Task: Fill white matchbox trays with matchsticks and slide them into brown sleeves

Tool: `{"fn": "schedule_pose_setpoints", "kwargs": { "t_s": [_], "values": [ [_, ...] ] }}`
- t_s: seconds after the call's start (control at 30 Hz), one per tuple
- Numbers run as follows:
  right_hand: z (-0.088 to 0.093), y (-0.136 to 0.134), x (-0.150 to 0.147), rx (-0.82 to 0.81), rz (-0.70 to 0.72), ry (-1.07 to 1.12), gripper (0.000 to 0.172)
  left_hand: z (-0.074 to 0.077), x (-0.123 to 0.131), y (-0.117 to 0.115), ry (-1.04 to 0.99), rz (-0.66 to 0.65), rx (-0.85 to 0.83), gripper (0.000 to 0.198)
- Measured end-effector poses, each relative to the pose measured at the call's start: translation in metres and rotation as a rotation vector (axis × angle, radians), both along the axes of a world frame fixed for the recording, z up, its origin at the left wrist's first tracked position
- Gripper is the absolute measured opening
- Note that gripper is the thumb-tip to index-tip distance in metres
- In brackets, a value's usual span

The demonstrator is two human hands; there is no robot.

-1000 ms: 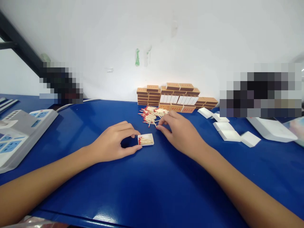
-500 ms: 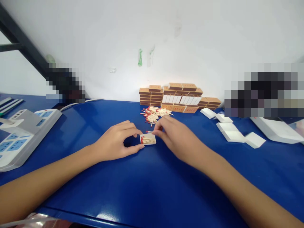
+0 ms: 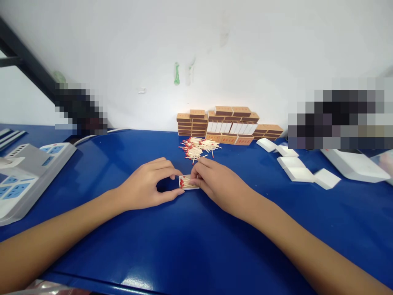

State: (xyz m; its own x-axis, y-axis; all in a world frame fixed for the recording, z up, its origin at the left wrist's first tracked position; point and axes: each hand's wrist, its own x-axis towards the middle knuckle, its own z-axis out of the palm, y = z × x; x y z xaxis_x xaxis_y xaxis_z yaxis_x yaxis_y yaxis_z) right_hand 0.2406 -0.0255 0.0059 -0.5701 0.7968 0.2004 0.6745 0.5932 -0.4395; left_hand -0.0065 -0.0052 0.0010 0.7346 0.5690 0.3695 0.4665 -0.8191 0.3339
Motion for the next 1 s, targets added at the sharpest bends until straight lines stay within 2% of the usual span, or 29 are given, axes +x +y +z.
{"fn": "schedule_pose_setpoints", "kwargs": {
  "t_s": [0.13,0.27,0.37,0.5,0.73,1.0],
  "values": [
    [0.003,0.001,0.005,-0.001,-0.021,0.010,0.017,0.001,0.001,-0.001,0.003,0.003,-0.006,0.027],
    [-0.003,0.012,0.014,0.141,-0.128,0.034,0.020,0.000,0.001,-0.001,0.012,-0.001,-0.012,0.028],
    [-0.012,0.024,0.023,0.206,-0.145,-0.032,0.024,0.000,0.000,-0.002,0.014,-0.005,-0.005,0.029],
    [-0.019,0.033,0.034,0.187,-0.098,-0.053,0.023,0.000,0.000,-0.002,0.016,-0.005,-0.001,0.029],
    [-0.019,0.033,0.033,0.154,-0.014,-0.037,0.022,0.000,0.000,-0.002,0.019,-0.008,-0.007,0.029],
    [-0.020,0.032,0.028,0.130,-0.127,-0.091,0.012,0.000,-0.002,-0.002,0.021,0.000,-0.008,0.030]
  ]
}}
